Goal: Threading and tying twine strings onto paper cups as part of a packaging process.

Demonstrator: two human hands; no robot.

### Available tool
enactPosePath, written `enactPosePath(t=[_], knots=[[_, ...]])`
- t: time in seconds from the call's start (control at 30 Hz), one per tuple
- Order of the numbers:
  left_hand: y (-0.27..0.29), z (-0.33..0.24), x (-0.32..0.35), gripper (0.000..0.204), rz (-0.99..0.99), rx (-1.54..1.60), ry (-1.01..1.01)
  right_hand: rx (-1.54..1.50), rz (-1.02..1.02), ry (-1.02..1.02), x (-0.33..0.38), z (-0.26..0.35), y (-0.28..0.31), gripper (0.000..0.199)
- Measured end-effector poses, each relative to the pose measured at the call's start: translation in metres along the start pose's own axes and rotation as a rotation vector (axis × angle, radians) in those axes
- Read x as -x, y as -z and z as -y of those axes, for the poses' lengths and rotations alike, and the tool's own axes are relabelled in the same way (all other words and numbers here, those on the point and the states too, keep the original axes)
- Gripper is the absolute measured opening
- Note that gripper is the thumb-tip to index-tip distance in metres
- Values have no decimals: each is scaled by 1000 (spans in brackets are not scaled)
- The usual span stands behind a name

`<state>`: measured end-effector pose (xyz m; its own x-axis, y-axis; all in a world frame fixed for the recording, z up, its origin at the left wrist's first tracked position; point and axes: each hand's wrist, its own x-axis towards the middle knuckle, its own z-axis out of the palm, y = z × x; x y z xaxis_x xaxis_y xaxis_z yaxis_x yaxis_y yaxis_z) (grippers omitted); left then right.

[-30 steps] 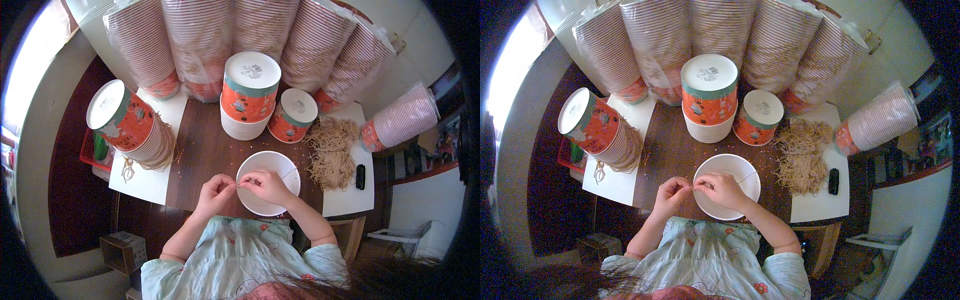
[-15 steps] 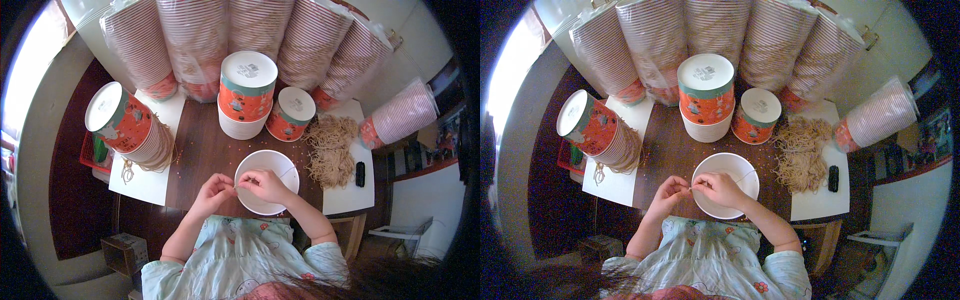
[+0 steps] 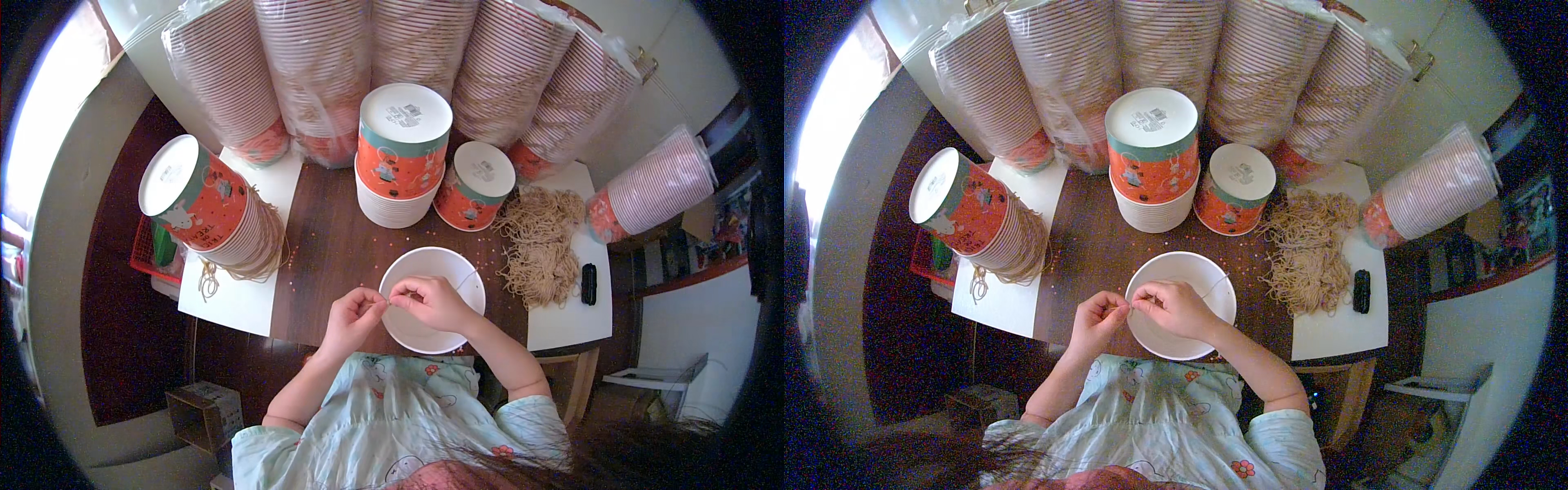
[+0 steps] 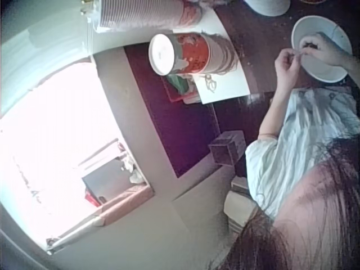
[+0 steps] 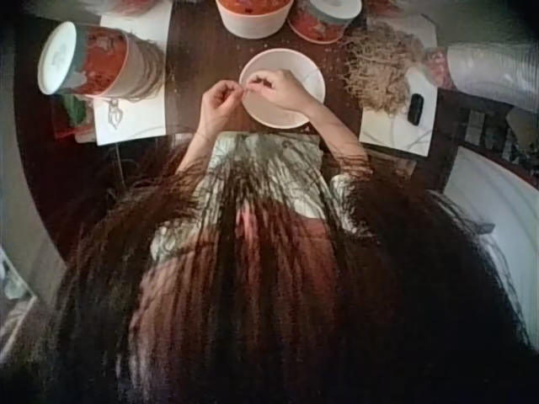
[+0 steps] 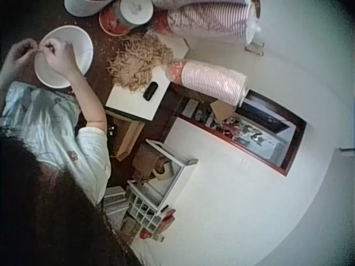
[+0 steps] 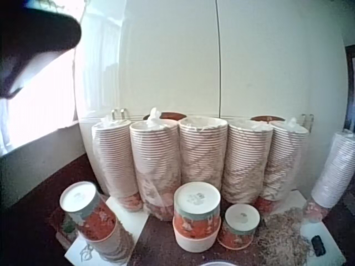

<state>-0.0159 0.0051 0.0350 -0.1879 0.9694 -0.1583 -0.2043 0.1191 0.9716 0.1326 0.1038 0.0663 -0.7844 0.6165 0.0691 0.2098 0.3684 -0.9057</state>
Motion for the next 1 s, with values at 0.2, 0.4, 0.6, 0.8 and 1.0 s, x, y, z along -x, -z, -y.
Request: enactPosePath(t=[0.2, 0.4, 0.6, 0.8, 1.0], knots=[[-2, -1, -1, 7, -115, -66, -33, -7, 9, -40, -1, 1, 0, 8], [2, 9, -2, 6, -152, -67, -55, 31, 3, 3, 0, 2, 0, 7], [3, 12, -1, 6, -128, -52, -52, 74, 1, 49, 1, 2, -2, 9], [6, 1, 1, 7, -149, -282, -210, 70, -35, 62, -1, 13, -5, 6], [7, -31, 5, 18, -140, -726, -532, 208, -54, 148, -8, 19, -7, 7]])
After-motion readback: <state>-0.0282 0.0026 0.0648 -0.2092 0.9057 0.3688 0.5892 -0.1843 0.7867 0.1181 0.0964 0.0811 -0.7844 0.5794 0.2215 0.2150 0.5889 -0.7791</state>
